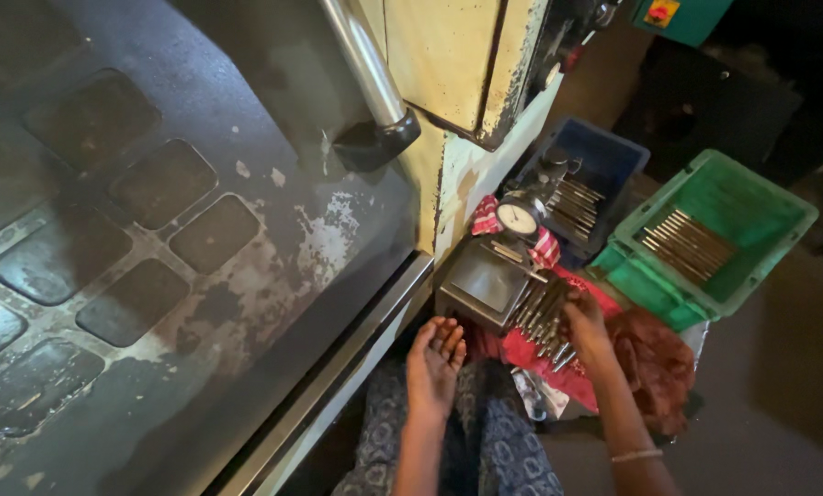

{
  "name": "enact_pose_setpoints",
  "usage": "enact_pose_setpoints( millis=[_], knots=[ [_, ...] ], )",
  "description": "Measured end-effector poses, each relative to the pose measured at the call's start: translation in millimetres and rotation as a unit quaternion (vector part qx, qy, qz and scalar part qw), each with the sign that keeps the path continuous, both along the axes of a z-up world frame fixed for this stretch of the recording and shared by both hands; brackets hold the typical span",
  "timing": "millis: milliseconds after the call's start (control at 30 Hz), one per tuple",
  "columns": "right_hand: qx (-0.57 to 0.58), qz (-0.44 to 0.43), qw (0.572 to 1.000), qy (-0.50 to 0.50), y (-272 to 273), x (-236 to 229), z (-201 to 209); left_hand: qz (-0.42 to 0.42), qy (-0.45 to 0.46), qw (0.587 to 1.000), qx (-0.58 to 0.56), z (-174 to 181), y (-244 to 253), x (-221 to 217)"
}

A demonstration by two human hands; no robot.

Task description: The person opens a machine door, removes a metal rod from a lathe chuck, and measures it with a dial caliper. The person then places the rod into a green bin and repeats the process with additional rods.

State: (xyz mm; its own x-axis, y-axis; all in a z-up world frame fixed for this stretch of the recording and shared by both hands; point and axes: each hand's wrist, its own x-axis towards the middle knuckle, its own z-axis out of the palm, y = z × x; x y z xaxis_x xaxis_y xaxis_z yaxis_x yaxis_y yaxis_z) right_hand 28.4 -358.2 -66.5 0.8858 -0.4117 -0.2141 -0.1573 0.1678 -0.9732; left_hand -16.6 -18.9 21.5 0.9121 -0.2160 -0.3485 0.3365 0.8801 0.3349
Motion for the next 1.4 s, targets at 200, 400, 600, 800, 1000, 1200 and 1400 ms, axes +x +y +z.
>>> enact_pose_setpoints(
  millis=[200, 400, 600, 800, 1000, 1200, 1400],
  knots=[
    [0.309, -0.032, 0.951, 0.015, 29, -46, 34, -0.055, -0.166, 0.965, 0.194, 46, -27, -22],
    [0.303, -0.002, 0.951, -0.066, 108, -86, 81, -0.053, -0.397, 0.785, 0.472, 112, -40, -60],
    [0.291, -0.016, 0.953, -0.082, 162, -104, 136, -0.005, -0.396, 0.790, 0.468, 153, -22, -77],
    [0.267, -0.014, 0.955, -0.128, 181, -111, 153, 0.015, -0.352, 0.832, 0.430, 162, -11, -84],
    [0.308, -0.103, 0.937, -0.131, 245, -156, 164, 0.057, -0.235, 0.943, 0.231, 157, -8, -79],
    [0.350, 0.047, 0.894, -0.275, 251, -142, 195, 0.067, -0.293, 0.913, 0.277, 162, 11, -84],
    [0.430, 0.186, 0.821, -0.327, 242, -131, 204, 0.135, -0.301, 0.852, 0.406, 185, 44, -88]
  ],
)
